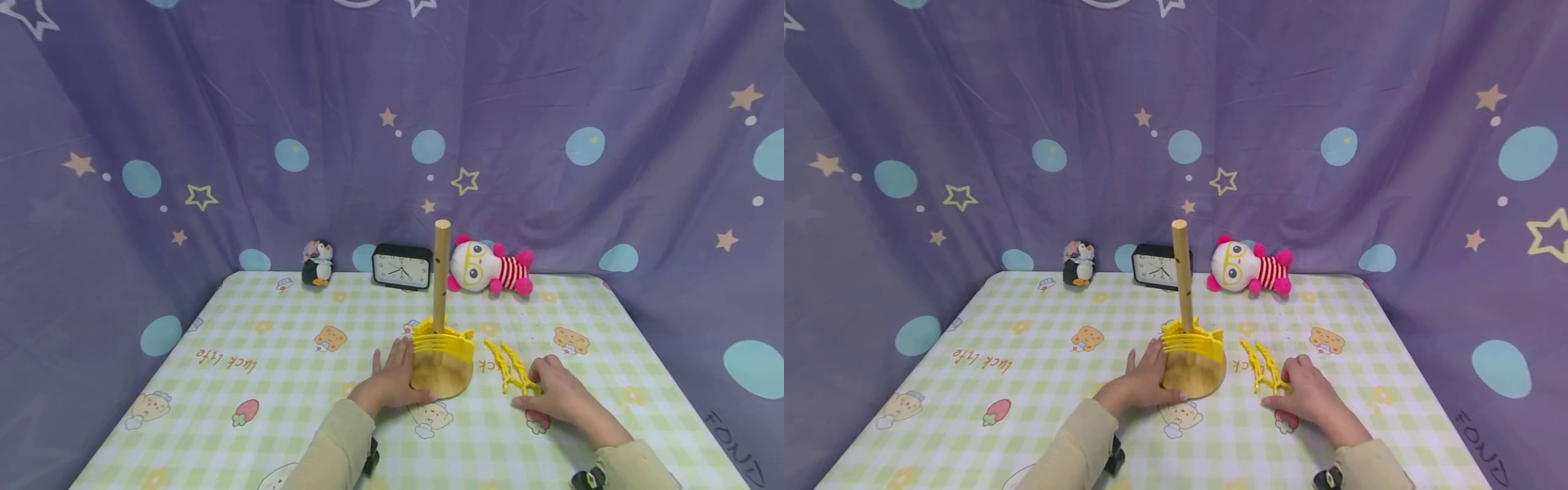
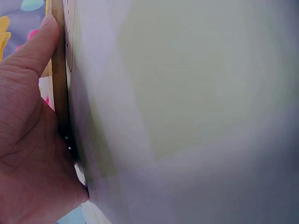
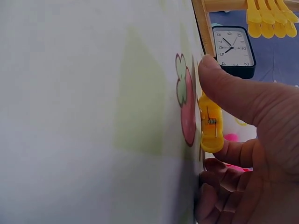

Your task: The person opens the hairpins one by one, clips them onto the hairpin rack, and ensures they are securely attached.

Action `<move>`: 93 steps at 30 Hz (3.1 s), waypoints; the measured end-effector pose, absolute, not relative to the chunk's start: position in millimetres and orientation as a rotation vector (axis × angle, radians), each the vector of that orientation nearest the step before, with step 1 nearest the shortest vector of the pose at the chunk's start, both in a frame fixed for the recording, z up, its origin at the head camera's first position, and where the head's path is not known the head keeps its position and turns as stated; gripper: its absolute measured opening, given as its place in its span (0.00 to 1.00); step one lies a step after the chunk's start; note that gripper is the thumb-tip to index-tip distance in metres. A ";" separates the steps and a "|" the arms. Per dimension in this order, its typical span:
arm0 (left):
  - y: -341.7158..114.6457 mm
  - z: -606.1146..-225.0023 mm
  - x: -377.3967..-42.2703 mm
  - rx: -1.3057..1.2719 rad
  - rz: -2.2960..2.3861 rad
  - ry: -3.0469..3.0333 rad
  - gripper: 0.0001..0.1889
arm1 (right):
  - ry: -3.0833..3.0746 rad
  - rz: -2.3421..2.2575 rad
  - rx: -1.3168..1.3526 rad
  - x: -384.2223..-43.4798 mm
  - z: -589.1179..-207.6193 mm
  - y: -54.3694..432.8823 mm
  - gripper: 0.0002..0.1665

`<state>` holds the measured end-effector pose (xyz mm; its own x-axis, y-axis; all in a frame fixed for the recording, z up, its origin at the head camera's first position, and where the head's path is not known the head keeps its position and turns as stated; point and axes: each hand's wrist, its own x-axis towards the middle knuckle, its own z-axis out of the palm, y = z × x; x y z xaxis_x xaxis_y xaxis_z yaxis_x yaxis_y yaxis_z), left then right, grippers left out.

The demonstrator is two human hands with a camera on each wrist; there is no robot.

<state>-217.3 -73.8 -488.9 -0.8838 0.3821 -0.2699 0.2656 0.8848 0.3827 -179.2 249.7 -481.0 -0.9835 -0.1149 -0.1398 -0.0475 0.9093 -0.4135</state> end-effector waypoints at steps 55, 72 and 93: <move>-74.5 -477.6 -214.7 0.479 0.478 2.692 0.60 | 3.273 -1.375 -0.526 -162.3 -427.4 214.8 0.20; -72.0 -490.0 -220.4 0.483 0.492 2.699 0.61 | 3.372 -1.407 -0.714 -162.1 -431.6 203.3 0.19; -74.6 -481.0 -216.2 0.481 0.504 2.678 0.62 | 3.370 -1.326 -0.978 -195.8 -435.6 166.6 0.15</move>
<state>-216.2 -74.6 -481.0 -0.8724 0.3914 -0.2928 0.2583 0.8777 0.4037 -195.8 166.6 -435.6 -0.6962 -0.2236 0.6821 -0.6285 0.6489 -0.4288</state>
